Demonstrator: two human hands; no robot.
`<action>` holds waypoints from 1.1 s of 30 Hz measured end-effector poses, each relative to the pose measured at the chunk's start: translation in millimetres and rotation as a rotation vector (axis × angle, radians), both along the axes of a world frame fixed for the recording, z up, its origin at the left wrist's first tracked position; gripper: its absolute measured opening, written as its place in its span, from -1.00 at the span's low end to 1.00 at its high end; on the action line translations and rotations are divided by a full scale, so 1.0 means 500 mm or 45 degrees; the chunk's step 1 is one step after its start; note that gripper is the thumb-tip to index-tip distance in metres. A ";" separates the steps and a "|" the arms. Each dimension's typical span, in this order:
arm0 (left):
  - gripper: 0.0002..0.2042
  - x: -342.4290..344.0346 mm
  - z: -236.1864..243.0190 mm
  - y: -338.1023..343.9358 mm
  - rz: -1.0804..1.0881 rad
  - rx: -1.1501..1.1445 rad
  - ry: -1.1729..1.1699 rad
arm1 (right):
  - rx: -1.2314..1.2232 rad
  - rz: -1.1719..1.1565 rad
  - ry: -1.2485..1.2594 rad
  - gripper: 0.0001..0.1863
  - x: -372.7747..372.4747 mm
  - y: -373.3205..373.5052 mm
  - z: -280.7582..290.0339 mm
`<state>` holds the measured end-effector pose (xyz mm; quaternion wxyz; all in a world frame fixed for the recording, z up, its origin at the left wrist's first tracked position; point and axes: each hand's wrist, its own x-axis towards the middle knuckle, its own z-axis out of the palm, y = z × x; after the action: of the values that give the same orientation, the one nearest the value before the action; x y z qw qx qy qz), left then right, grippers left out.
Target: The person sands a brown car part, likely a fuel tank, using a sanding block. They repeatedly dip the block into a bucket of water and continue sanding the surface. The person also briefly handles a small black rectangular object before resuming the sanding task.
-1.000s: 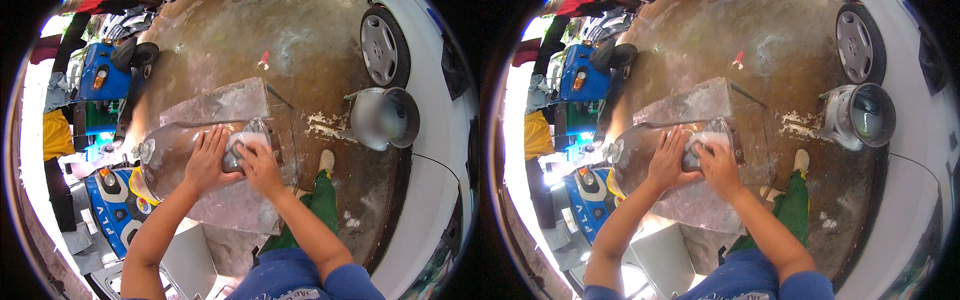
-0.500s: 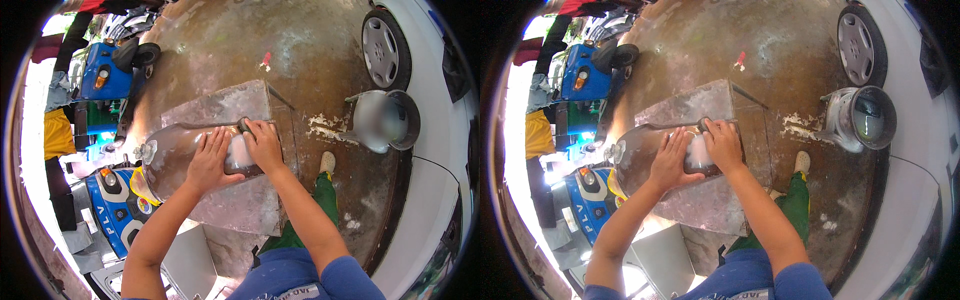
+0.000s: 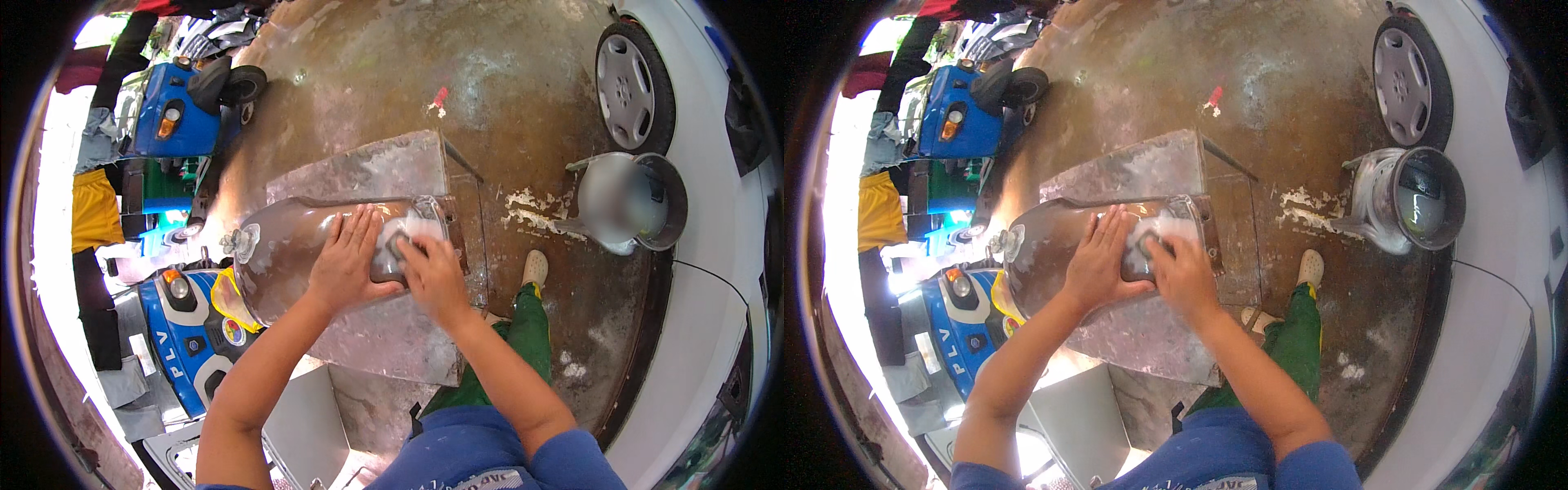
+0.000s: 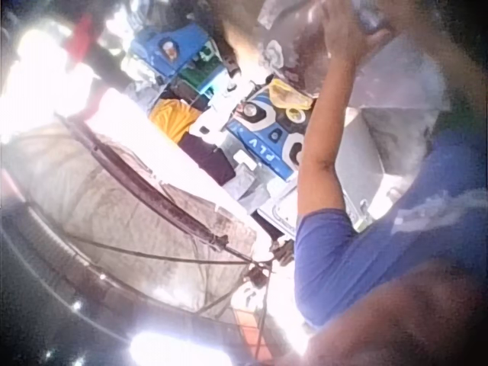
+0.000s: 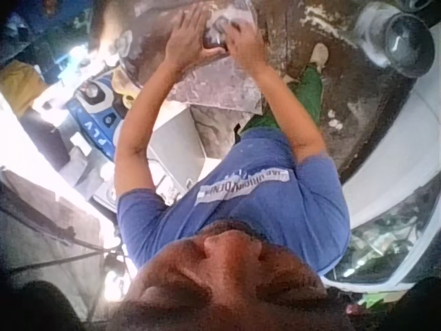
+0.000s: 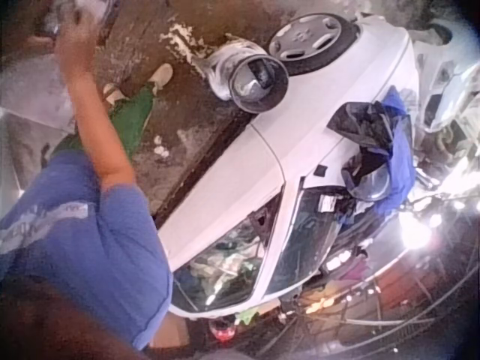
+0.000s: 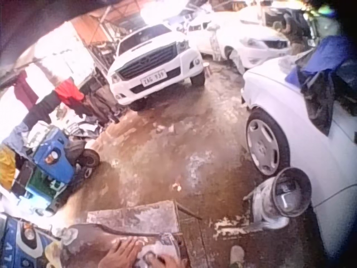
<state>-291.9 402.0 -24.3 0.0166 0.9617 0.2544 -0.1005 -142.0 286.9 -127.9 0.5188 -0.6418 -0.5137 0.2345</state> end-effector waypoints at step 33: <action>0.24 -0.041 -0.023 0.027 0.041 -0.334 -0.594 | -0.011 0.068 -0.264 -0.67 0.015 0.137 0.068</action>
<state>-312.7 415.7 -35.9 0.2008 0.9443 0.2438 0.0922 -134.7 355.3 -93.8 0.4537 -0.6508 -0.5807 0.1828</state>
